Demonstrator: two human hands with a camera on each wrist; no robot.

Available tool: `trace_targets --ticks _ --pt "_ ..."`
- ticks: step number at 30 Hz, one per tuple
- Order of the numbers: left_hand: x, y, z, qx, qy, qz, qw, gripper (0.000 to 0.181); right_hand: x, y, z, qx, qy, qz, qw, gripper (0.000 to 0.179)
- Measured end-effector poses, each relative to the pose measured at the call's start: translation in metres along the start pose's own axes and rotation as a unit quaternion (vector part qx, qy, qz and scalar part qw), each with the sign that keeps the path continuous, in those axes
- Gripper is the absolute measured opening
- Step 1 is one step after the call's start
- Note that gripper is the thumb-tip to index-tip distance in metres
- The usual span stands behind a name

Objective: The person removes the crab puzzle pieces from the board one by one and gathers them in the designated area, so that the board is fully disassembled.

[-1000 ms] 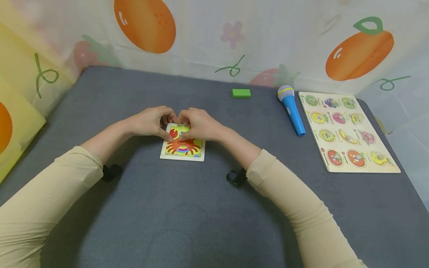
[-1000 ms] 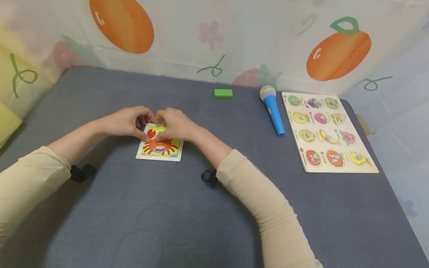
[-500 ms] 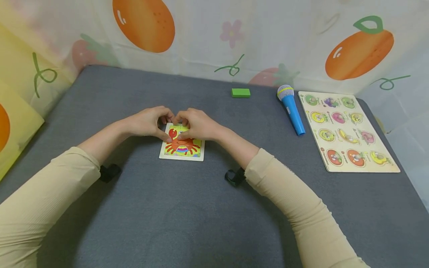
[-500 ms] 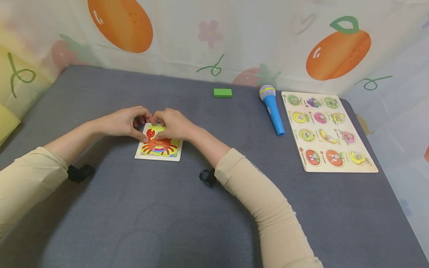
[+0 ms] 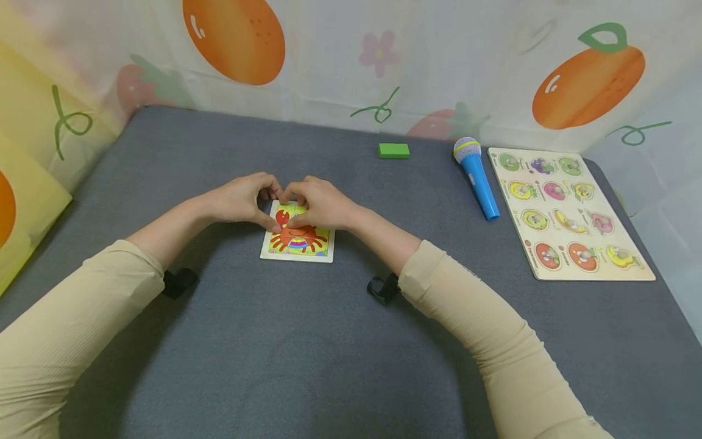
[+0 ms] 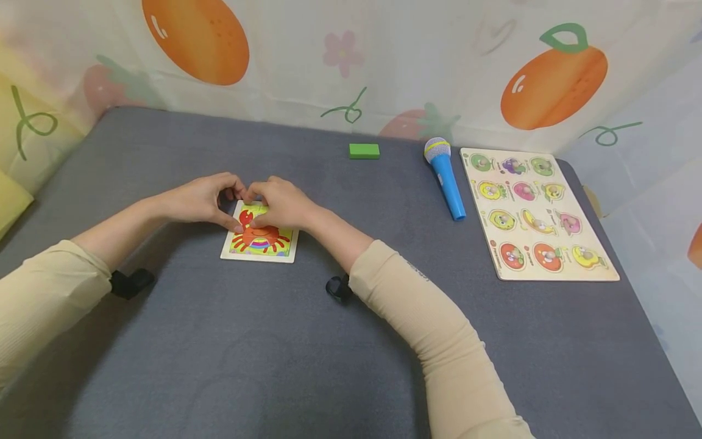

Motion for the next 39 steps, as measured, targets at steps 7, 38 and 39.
trace_targets --ticks 7,38,39 --pt "0.0004 -0.0001 -0.0005 -0.001 -0.002 -0.004 1.0 0.054 0.0002 -0.0015 -0.0005 0.009 -0.005 -0.005 0.9999 0.043" --pt "0.0006 -0.0009 0.0008 -0.004 -0.007 -0.01 0.9999 0.054 -0.003 0.0001 -0.0052 0.038 -0.012 -0.004 0.9992 0.043" --pt "0.0007 -0.0008 0.0008 -0.003 -0.008 -0.009 0.9999 0.054 -0.0032 0.0003 -0.0054 0.038 -0.012 -0.003 0.9992 0.043"
Point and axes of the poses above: each hand's wrist, its own x-axis towards the middle knuckle, its own y-axis out of the back of the hand, z = x × y, the point moved 9 cm from there along x, towards the middle knuckle, and after that the axes turned 7 degrees about -x, right-handed, at the moved point
